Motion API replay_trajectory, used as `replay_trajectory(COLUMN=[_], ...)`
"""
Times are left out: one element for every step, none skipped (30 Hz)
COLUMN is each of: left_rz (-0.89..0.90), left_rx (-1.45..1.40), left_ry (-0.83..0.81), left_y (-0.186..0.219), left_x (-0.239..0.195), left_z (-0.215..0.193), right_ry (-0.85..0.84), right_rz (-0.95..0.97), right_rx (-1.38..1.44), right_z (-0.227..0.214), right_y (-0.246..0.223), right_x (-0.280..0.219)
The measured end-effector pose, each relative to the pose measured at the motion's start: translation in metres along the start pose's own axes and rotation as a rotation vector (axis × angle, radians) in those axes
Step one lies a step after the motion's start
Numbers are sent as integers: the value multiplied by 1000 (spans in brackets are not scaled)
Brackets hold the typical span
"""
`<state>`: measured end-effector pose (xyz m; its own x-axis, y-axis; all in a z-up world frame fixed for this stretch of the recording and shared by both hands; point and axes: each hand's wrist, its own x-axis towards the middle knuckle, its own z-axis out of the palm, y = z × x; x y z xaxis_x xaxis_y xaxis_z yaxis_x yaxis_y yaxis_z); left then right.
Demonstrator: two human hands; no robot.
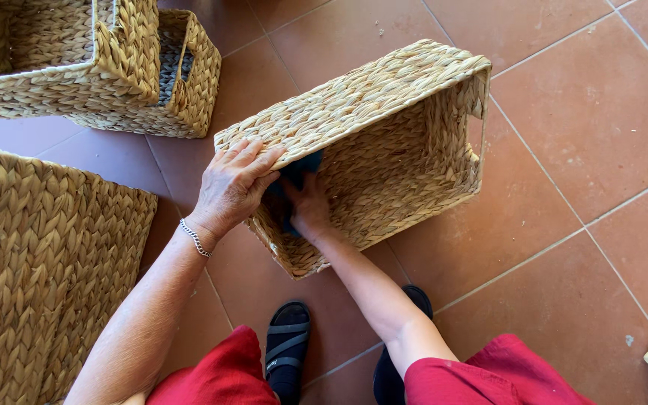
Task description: The person wipes the exterior and interior surfaces of several woven baskets using a blue cloth. They handle each basket one at a time, turning them over to clean all sides and the inside, then place them back on the tiled floor.
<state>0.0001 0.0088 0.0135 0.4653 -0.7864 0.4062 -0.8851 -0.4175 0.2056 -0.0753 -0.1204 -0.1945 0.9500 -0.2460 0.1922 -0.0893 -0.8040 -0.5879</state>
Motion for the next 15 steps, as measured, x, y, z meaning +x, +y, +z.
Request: replay_trajectory(left_rz=[-3,-5,-7,-10,-1,9,19,13,3,-7,-13,-18,-23,-25,-25], left_rx=[-6,-12,-17,-22,1,23,47,28,13,-3,0,3,5,14,22], left_ry=[-2,-6,-10,-14,-6,3,15,0,-13,-25,-25,-25,-28,-28,-22], left_y=[-1,-1,-1,-2,-1,0,-1,0,-1,-1,-1,-1,0,1,2], left_x=[0,-1,-2,-3,-4,-5,-4,-4,-3,-2,-4,-5,-6,-7,-6], left_z=[-1,-1,-1,-2,-1,0,1,2,2,3,3,4,5,5,6], right_ry=[-109,-217,-307,-398,-491,-564,-632,-501,-371,-321,-325,-215,-20,172,372], right_rz=[-58,-117,-176,-234,-290,-276,-263,-165,-74,22,159,348,453,556,589], right_rx=[-15,-30,-130,-231,-333,-464,-598,-498,-396,-406,-499,-409,-206,0,390], right_z=[-1,-3,-7,-15,-23,-27,-34,-44,-53,-64,-77,-83,-92,-94,-93], right_y=[-5,-5,2,20,42,61,85,112,139,167,193,213,232,244,250], right_x=[-3,-3,-2,3,7,7,10,13,16,20,15,18,16,16,22])
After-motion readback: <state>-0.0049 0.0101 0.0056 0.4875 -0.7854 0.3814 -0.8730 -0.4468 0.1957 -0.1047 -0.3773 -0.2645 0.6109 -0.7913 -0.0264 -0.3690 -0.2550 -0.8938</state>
